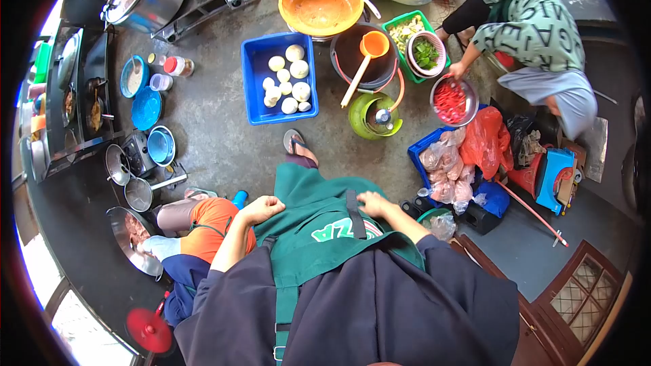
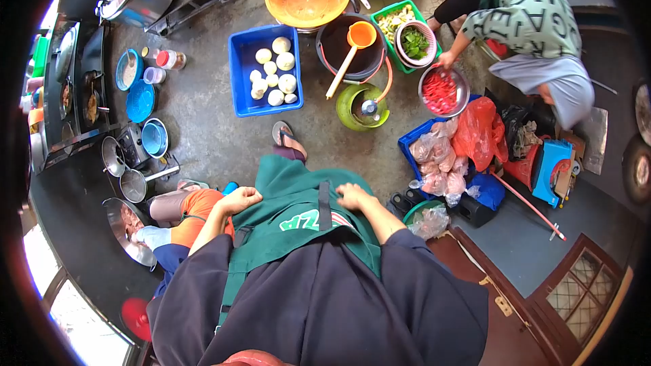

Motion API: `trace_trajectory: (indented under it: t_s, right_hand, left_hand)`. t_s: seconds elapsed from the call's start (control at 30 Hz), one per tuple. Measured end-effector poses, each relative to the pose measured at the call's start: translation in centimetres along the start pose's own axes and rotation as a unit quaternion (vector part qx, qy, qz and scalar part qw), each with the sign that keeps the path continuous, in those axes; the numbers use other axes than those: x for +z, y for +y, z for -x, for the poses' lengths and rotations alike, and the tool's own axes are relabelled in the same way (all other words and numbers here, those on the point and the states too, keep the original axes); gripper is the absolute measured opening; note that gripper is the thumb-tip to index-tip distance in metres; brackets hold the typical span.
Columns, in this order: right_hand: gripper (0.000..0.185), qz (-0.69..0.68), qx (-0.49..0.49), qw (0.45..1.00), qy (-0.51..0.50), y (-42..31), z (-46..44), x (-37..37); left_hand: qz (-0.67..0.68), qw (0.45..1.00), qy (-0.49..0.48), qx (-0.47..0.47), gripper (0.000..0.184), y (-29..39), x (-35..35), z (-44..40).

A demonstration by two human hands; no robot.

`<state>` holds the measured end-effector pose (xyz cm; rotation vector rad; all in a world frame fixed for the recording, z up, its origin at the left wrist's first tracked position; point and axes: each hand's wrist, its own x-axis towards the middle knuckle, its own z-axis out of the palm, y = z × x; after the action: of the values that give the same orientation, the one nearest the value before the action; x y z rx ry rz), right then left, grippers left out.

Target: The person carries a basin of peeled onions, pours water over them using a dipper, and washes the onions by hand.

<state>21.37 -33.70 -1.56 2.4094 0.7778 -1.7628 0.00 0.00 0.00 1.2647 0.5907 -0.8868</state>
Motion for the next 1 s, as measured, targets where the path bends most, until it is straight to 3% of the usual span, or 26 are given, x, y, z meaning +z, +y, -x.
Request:
trace_trajectory:
  t_s: [0.07, 0.1, 0.23, 0.3, 0.43, 0.53, 0.63, 0.77, 0.8, 0.83, 0.9, 1.0]
  right_hand:
    - [0.051, -0.030, 0.017, 0.999, 0.015, 1.1, 3.9, 0.7]
    - [0.048, -0.067, -0.046, 0.990, 0.116, -4.5, -8.5, -7.0]
    - [0.043, -0.135, 0.004, 0.963, 0.233, -2.8, -12.2, -12.2]
    - [0.044, -0.085, -0.010, 0.957, 0.278, -2.6, -15.6, -15.8]
    - [0.052, -0.082, 0.006, 0.947, 0.311, -0.1, -24.8, -21.5]
    - [0.064, -0.138, 0.139, 0.943, 0.268, 0.8, -31.2, -24.5]
    - [0.067, -0.301, 0.246, 0.895, 0.217, 1.9, -37.4, -24.8]
    - [0.060, -0.521, 0.247, 0.784, 0.232, 2.1, -41.4, -22.7]
    - [0.056, -0.513, 0.233, 0.778, 0.276, 1.6, -41.4, -22.5]
    - [0.050, -0.429, 0.277, 0.785, 0.350, 2.2, -42.8, -21.0]
    - [0.046, -0.517, 0.127, 0.763, 0.367, 3.7, -43.3, -20.0]
    - [0.049, -0.379, 0.160, 0.827, 0.383, 4.9, -40.6, -21.2]
  left_hand:
    - [-0.083, 0.996, -0.042, -0.014, 0.028, 0.4, 4.0, 2.4]
    - [-0.117, 0.993, 0.022, -0.002, 0.029, 2.2, -6.6, -1.7]
    - [-0.125, 0.988, -0.018, -0.091, 0.028, 1.3, -3.8, -5.0]
    - [-0.098, 0.990, -0.010, -0.103, 0.026, -0.1, -3.3, -7.3]
    - [-0.020, 0.991, 0.111, -0.076, 0.018, 0.9, -2.8, -11.6]
    - [0.045, 0.969, 0.238, -0.040, 0.017, 0.2, -1.8, -16.0]
    - [0.097, 0.947, 0.305, -0.033, 0.015, 0.2, -1.3, -19.8]
    - [0.251, 0.925, 0.279, -0.053, 0.013, 2.3, -0.4, -22.5]
    - [0.267, 0.922, 0.275, -0.057, 0.014, 2.8, -0.1, -23.0]
    - [0.269, 0.924, 0.266, -0.056, 0.014, 2.5, 0.2, -23.3]
    - [0.276, 0.927, 0.250, -0.051, 0.014, 2.1, 1.0, -23.9]
    - [0.259, 0.931, 0.244, -0.077, 0.014, 1.3, 1.6, -24.4]
